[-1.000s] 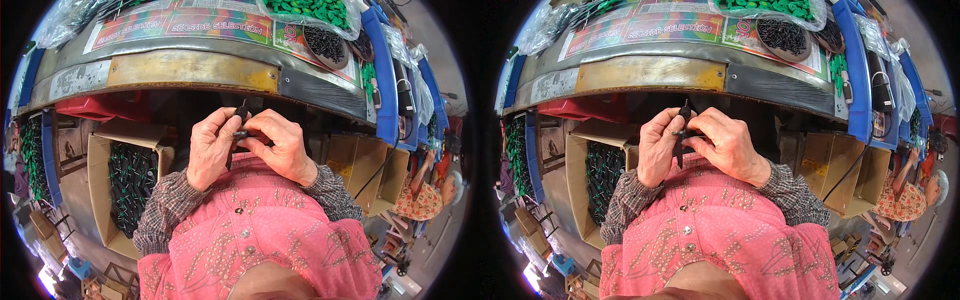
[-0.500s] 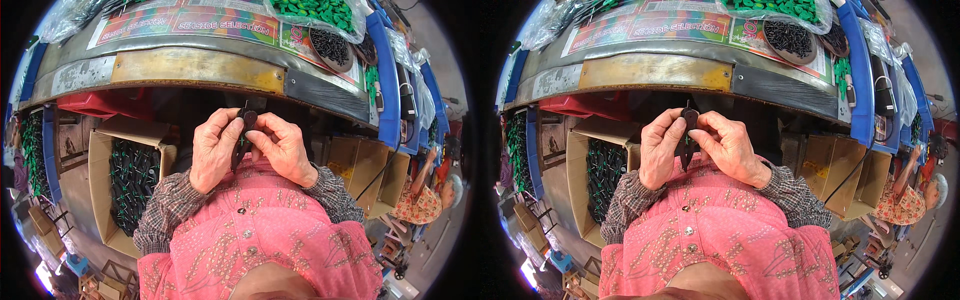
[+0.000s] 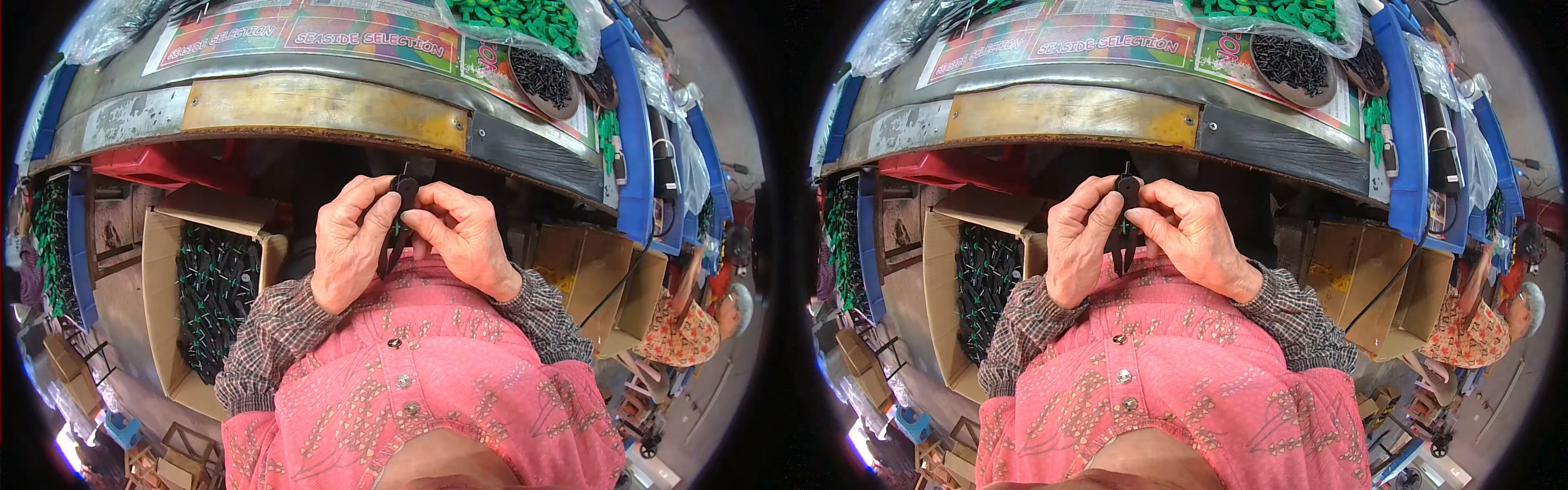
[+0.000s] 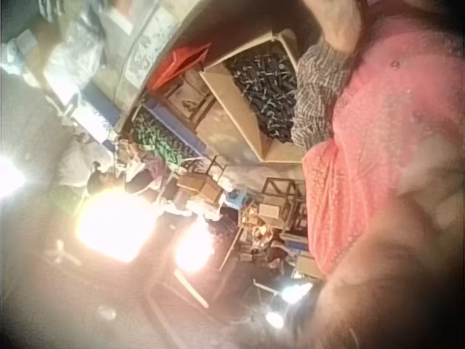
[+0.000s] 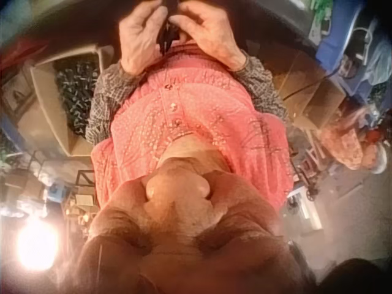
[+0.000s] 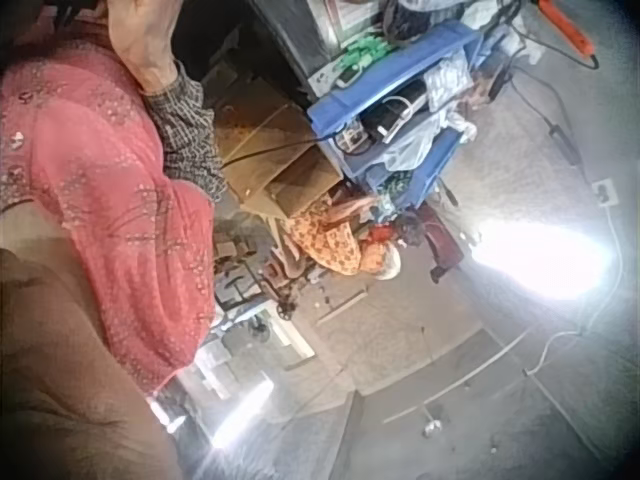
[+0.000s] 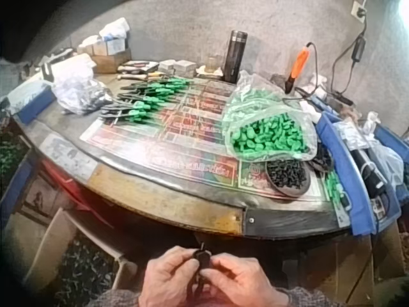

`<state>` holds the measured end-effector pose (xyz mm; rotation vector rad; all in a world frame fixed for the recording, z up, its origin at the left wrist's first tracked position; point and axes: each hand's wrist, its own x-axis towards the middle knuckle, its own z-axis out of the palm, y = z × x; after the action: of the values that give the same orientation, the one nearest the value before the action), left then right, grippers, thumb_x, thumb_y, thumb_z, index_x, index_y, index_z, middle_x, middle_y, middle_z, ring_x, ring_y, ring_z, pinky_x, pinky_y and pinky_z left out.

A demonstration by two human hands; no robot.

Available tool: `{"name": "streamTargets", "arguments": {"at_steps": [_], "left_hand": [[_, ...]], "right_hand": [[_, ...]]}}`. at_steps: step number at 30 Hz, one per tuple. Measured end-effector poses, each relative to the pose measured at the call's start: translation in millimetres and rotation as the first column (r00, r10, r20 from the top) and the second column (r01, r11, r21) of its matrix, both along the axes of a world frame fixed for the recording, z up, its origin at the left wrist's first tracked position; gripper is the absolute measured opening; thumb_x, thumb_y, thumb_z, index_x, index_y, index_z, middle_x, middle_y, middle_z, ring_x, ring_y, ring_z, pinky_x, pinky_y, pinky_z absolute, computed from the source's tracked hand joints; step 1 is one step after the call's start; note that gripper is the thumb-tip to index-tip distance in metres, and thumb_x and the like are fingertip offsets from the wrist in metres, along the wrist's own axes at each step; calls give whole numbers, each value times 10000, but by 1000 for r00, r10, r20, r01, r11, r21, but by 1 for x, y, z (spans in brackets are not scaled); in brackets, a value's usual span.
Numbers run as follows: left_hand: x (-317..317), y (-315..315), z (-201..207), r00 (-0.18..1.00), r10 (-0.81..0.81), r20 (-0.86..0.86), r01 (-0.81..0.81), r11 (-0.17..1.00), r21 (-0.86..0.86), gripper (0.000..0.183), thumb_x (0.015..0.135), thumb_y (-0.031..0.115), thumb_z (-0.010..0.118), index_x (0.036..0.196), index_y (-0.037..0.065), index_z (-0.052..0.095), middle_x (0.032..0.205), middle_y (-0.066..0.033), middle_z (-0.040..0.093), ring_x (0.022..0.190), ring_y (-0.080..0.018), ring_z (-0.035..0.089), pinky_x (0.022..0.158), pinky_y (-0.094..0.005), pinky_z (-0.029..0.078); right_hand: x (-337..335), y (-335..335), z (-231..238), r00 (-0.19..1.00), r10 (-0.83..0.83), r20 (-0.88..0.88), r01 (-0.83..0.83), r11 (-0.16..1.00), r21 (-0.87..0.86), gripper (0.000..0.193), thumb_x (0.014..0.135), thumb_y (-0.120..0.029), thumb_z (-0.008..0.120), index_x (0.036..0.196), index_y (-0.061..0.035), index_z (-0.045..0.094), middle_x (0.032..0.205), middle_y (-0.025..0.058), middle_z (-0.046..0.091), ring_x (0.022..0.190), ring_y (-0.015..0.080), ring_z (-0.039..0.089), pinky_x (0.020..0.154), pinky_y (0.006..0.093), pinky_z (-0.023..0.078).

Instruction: The person assembles green and black plastic components by hand at a production line station.

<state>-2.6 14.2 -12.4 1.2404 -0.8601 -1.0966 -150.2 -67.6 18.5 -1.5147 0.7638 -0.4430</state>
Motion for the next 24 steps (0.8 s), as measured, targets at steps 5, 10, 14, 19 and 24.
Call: {"name": "streamTargets", "arguments": {"at_steps": [5,10,14,19,24], "left_hand": [[1,0,-1,1000,-2,26,2,1000,-1,247,985,125,545,1142,-45,631,983,-29,591,900,-88,560,805,-225,460],[0,-1,-3,1000,5,-16,-5,1000,5,248,983,122,548,1149,-43,631,975,-26,590,893,-82,564,794,-219,465],[0,0,-3,1000,10,-24,-11,1000,-18,247,982,119,551,1149,-45,630,969,-21,589,889,-77,567,794,-216,468],[0,0,-5,1000,5,-28,-6,999,-31,238,980,108,550,1142,-48,629,967,-16,593,891,-77,568,794,-220,472],[-3,1,-3,965,29,-262,-17,999,45,192,957,81,582,1081,-51,644,943,-14,610,890,-76,573,804,-217,467]], "right_hand": [[1,-1,0,1000,4,-5,-4,998,56,137,930,-70,616,1013,39,622,764,19,629,580,45,571,510,206,473],[0,0,-2,1000,4,-10,-3,996,85,139,934,-75,611,1015,37,621,772,19,629,580,45,568,513,206,472],[0,1,-3,1000,11,-9,-10,995,98,138,937,-79,608,1013,36,616,767,18,623,577,46,569,512,207,472],[1,1,-4,1000,7,-19,-5,993,117,139,935,-84,613,1001,39,612,765,21,620,574,49,572,515,206,476],[2,0,-2,1000,10,-27,-6,990,143,141,928,-88,626,982,42,616,768,24,625,573,48,572,519,205,481]]}}
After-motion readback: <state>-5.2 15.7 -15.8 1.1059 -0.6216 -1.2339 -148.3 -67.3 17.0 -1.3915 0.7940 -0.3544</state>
